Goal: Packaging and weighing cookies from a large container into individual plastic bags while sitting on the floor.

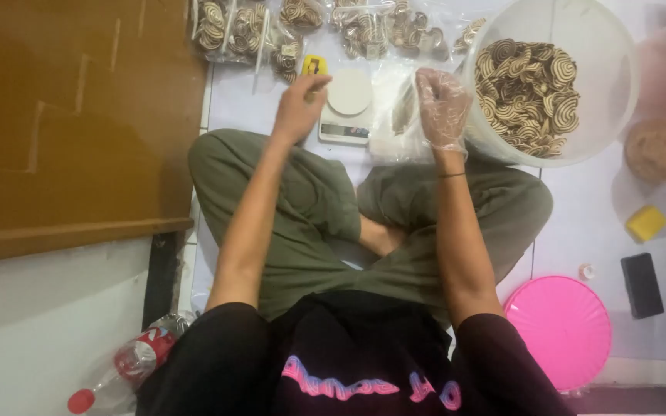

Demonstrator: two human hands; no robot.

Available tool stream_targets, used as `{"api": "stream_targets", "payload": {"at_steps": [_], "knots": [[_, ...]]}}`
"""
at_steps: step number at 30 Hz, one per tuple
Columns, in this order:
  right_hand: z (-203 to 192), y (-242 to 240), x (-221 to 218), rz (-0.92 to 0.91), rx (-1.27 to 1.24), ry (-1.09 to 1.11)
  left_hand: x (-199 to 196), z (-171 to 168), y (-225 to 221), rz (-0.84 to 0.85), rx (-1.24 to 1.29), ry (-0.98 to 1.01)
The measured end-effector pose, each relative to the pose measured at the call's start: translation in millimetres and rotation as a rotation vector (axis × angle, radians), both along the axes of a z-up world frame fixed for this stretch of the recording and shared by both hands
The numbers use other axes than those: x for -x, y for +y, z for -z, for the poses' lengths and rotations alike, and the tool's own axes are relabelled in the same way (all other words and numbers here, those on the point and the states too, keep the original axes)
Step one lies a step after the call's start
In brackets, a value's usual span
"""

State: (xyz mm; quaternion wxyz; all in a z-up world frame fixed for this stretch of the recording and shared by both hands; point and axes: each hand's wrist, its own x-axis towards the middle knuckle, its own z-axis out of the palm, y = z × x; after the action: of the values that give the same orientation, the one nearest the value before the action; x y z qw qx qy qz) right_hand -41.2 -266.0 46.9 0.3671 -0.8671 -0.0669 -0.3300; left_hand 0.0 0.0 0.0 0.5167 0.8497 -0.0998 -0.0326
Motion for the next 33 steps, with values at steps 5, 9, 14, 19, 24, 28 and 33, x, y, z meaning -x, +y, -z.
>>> {"api": "stream_targets", "payload": {"at_steps": [5, 9, 14, 19, 24, 28, 33], "knots": [[-2.2, 13.2, 2.1, 0.029, -0.024, 0.018, -12.6, 75.4, 22.2, -0.339, 0.188, -0.013], [-7.8, 21.7, 1.1, 0.083, 0.026, 0.059, -19.0, 80.2, 17.3, -0.432, 0.411, 0.052], [-5.7, 19.8, -6.7, 0.085, 0.043, 0.011, -13.7, 79.1, 15.7, -0.437, 0.297, 0.029], [-3.9, 21.2, -17.1, 0.087, 0.075, 0.032, -13.1, 75.4, 14.6, -0.425, 0.334, 0.03], [14.4, 32.0, -45.0, -0.01, 0.16, 0.056, -12.1, 71.1, 14.5, -0.452, 0.349, 0.06], [38.9, 41.0, -69.2, 0.05, 0.213, 0.043, -13.3, 76.7, 15.9, -0.443, 0.38, 0.037], [51.1, 54.7, -78.8, -0.11, -0.084, -0.039, -15.5, 81.6, 16.3, -0.437, 0.375, 0.002]]}}
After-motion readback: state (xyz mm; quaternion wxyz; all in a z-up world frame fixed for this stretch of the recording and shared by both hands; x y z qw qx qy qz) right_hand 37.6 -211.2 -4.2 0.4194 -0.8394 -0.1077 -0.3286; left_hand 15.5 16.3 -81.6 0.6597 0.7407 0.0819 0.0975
